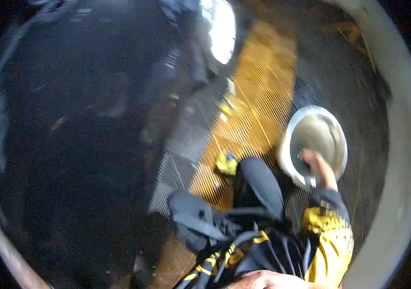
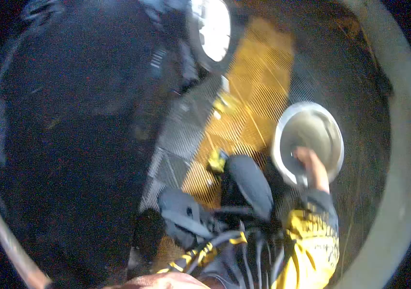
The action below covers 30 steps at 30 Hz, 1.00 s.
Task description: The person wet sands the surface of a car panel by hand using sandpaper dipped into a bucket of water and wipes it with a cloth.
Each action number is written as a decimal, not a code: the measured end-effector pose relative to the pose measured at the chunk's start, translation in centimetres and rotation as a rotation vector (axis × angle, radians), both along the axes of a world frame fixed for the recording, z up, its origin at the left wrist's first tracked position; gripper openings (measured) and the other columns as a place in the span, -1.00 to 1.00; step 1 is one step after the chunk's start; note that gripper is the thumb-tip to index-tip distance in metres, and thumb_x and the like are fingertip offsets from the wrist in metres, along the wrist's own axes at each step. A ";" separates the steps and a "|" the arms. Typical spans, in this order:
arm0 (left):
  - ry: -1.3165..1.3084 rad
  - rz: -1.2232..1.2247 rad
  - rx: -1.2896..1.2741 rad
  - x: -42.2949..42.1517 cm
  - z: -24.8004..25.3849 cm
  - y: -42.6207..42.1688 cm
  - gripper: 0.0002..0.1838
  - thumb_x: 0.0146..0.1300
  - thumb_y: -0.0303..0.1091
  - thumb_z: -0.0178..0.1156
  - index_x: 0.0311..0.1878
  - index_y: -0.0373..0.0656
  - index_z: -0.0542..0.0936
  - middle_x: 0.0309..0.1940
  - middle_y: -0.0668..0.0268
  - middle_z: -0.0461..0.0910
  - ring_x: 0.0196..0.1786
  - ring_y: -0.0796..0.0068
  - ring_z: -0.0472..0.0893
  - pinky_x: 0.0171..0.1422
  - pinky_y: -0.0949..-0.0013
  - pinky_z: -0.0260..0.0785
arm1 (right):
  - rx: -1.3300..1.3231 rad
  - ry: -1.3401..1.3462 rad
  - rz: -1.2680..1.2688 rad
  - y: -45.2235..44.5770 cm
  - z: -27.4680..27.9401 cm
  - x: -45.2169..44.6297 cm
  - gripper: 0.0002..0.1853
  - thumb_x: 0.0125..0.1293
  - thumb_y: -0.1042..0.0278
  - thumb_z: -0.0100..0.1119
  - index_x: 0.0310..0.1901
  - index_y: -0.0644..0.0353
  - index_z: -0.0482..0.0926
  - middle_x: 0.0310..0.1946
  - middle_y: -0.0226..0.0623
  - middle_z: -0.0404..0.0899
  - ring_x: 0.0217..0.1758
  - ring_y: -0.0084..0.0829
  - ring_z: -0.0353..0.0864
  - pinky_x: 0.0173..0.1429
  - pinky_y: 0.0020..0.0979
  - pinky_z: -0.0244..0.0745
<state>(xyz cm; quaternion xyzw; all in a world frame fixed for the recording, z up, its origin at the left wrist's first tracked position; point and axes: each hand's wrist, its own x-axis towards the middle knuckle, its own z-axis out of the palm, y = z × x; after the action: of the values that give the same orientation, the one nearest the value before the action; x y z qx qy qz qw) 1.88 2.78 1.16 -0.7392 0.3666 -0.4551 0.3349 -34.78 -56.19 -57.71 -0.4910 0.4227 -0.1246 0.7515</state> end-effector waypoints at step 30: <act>0.177 -0.009 -0.194 0.3 -1.4 -0.4 -0.26 0.47 0.30 -0.35 0.51 0.03 0.25 0.56 0.27 0.09 0.61 0.32 0.01 0.65 0.03 -0.41 | -1.314 -1.315 0.341 35.2 33.1 38.4 -0.02 0.10 0.32 0.07 0.55 0.23 -0.16 0.56 0.22 -0.38 0.62 0.24 -0.45 0.58 0.20 -0.51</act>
<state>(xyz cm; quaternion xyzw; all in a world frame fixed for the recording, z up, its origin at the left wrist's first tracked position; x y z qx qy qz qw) 2.15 2.36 -0.28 -0.8038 0.3520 -0.4230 0.2260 3.58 -20.97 -24.65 -0.7027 -0.3180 -0.4783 0.4200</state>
